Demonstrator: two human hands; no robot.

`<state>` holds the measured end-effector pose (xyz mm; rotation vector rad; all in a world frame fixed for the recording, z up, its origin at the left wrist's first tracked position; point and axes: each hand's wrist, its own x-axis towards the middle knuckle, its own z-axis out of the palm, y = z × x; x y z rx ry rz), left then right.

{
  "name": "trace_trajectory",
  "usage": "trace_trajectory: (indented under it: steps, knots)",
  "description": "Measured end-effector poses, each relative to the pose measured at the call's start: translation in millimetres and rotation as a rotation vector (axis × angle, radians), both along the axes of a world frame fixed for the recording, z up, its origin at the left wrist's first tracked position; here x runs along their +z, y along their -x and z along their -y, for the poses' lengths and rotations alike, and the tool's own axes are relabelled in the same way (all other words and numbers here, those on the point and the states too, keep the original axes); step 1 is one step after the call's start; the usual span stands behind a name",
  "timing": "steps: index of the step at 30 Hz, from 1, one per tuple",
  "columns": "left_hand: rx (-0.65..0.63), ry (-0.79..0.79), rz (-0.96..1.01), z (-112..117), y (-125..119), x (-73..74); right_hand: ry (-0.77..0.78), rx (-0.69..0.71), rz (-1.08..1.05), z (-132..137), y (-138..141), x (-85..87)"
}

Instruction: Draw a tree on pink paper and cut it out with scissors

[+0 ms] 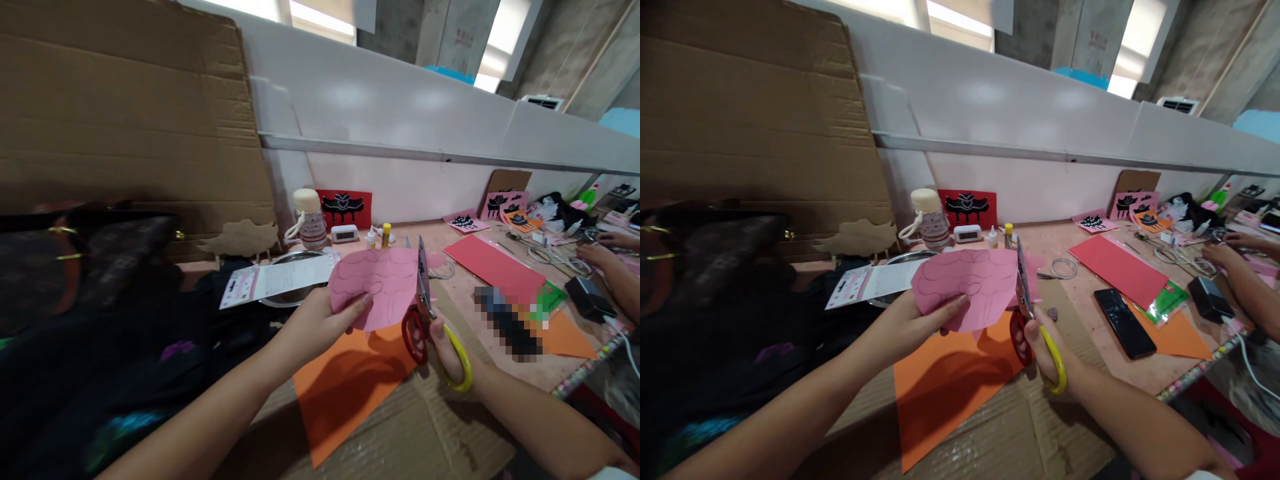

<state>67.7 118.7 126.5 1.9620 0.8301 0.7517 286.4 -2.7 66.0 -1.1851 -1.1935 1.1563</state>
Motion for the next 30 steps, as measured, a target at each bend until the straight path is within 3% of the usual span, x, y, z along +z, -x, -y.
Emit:
trace_trajectory:
  steps: [9, 20, 30]
  knots:
    - [-0.003, 0.025, -0.015, -3, 1, 1.4, 0.002, -0.01, -0.045, -1, -6, -9.5]
    - [0.05, 0.022, -0.057, -12, 7, 14.5, -0.106, 0.032, -0.211, -19, -2, -43.0]
    - [0.187, 0.028, -0.079, -23, 19, 19.0, -0.074, 0.028, -0.151, -16, 0, -29.7]
